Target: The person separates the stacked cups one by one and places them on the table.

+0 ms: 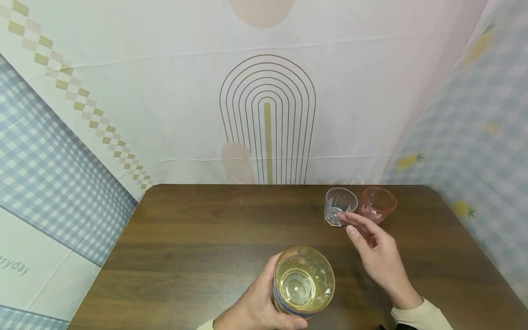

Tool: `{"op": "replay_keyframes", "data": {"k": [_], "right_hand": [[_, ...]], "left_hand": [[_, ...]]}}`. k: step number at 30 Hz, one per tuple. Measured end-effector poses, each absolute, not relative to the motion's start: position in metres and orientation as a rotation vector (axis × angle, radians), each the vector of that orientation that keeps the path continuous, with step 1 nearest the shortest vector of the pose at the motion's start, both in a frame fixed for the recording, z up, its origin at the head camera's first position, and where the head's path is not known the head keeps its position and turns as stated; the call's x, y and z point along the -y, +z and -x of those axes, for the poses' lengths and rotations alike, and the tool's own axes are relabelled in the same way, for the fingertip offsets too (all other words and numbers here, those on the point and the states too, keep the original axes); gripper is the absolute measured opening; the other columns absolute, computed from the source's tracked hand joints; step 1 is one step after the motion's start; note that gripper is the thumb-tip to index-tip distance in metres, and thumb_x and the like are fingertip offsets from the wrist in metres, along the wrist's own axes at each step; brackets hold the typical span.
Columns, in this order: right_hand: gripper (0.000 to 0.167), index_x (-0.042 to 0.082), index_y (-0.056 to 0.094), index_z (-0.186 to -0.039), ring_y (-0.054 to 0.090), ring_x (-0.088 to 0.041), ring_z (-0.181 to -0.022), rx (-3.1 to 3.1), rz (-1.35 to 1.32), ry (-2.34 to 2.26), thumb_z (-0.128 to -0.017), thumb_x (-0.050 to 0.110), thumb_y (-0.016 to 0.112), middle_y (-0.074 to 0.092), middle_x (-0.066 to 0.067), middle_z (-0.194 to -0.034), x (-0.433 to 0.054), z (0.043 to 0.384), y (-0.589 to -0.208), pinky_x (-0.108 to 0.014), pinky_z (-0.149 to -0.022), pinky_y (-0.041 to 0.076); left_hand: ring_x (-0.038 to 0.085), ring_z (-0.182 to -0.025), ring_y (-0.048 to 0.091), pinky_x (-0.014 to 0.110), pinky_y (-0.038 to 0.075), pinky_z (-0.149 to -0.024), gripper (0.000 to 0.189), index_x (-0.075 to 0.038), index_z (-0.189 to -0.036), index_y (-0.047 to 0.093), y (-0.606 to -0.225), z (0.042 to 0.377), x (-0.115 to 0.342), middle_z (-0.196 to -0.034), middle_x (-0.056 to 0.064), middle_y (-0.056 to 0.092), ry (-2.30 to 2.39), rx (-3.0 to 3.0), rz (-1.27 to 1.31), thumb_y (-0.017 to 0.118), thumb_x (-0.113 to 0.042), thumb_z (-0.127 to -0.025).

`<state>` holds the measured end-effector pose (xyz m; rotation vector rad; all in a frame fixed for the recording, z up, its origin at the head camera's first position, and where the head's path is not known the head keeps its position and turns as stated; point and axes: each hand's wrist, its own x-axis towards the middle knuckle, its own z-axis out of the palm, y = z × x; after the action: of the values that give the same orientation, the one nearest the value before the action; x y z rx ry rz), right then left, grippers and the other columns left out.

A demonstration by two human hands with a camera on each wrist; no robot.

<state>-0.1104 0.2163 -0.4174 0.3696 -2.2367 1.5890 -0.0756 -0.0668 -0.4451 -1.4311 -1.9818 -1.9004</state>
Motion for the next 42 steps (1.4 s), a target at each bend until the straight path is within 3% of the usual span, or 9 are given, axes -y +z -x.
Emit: {"op": "replay_keyframes", "data": {"k": [10, 16, 23, 33, 42], "right_hand": [[0.038, -0.007, 0.061, -0.142, 0.068, -0.001, -0.129, 2.218, -0.549, 1.626, -0.104, -0.011, 0.057, 0.075, 0.007, -0.137, -0.215, 0.099, -0.408, -0.011, -0.103, 0.054], [0.046, -0.007, 0.059, -0.145, 0.067, -0.007, -0.133, 2.166, -0.710, 1.678, -0.101, -0.019, 0.054, 0.073, -0.005, -0.142, -0.213, 0.091, -0.403, -0.013, -0.105, 0.053], [0.051, -0.016, 0.053, -0.146, 0.063, -0.016, -0.141, 2.006, -1.005, 1.686, -0.096, -0.024, 0.052, 0.068, -0.019, -0.146, -0.207, 0.088, -0.401, -0.019, -0.117, 0.047], [0.046, -0.021, 0.045, -0.148, 0.060, -0.019, -0.145, 1.941, -1.184, 1.685, -0.104, -0.010, 0.054, 0.064, -0.020, -0.152, -0.205, 0.086, -0.404, -0.022, -0.122, 0.045], [0.054, -0.021, 0.040, -0.152, 0.056, -0.022, -0.149, 1.917, -1.302, 1.655, -0.106, 0.002, 0.057, 0.061, -0.023, -0.154, -0.202, 0.082, -0.405, -0.023, -0.126, 0.038]], "left_hand": [[0.026, -0.140, 0.061, 0.038, 0.048, -0.123, 0.113, -0.002, -0.162, 0.028, -0.449, 0.074, 0.070, -0.154, 0.021, 0.056, -1.915, 2.054, 1.395, 0.098, -0.003, -0.074], [0.027, -0.141, 0.061, 0.040, 0.048, -0.123, 0.112, -0.004, -0.163, 0.027, -0.452, 0.074, 0.072, -0.155, 0.020, 0.056, -1.932, 2.070, 1.393, 0.097, -0.004, -0.075], [0.025, -0.142, 0.060, 0.041, 0.048, -0.123, 0.109, -0.007, -0.165, 0.025, -0.457, 0.072, 0.075, -0.156, 0.020, 0.055, -2.062, 2.074, 1.372, 0.093, -0.004, -0.080], [0.025, -0.142, 0.060, 0.041, 0.050, -0.122, 0.103, -0.008, -0.164, 0.025, -0.457, 0.074, 0.071, -0.156, 0.020, 0.056, -2.071, 2.078, 1.403, 0.090, -0.008, -0.084], [0.030, -0.141, 0.061, 0.044, 0.054, -0.118, 0.103, -0.002, -0.163, 0.021, -0.458, 0.077, 0.066, -0.156, 0.024, 0.054, -1.972, 2.025, 1.497, 0.089, -0.010, -0.086]]}}
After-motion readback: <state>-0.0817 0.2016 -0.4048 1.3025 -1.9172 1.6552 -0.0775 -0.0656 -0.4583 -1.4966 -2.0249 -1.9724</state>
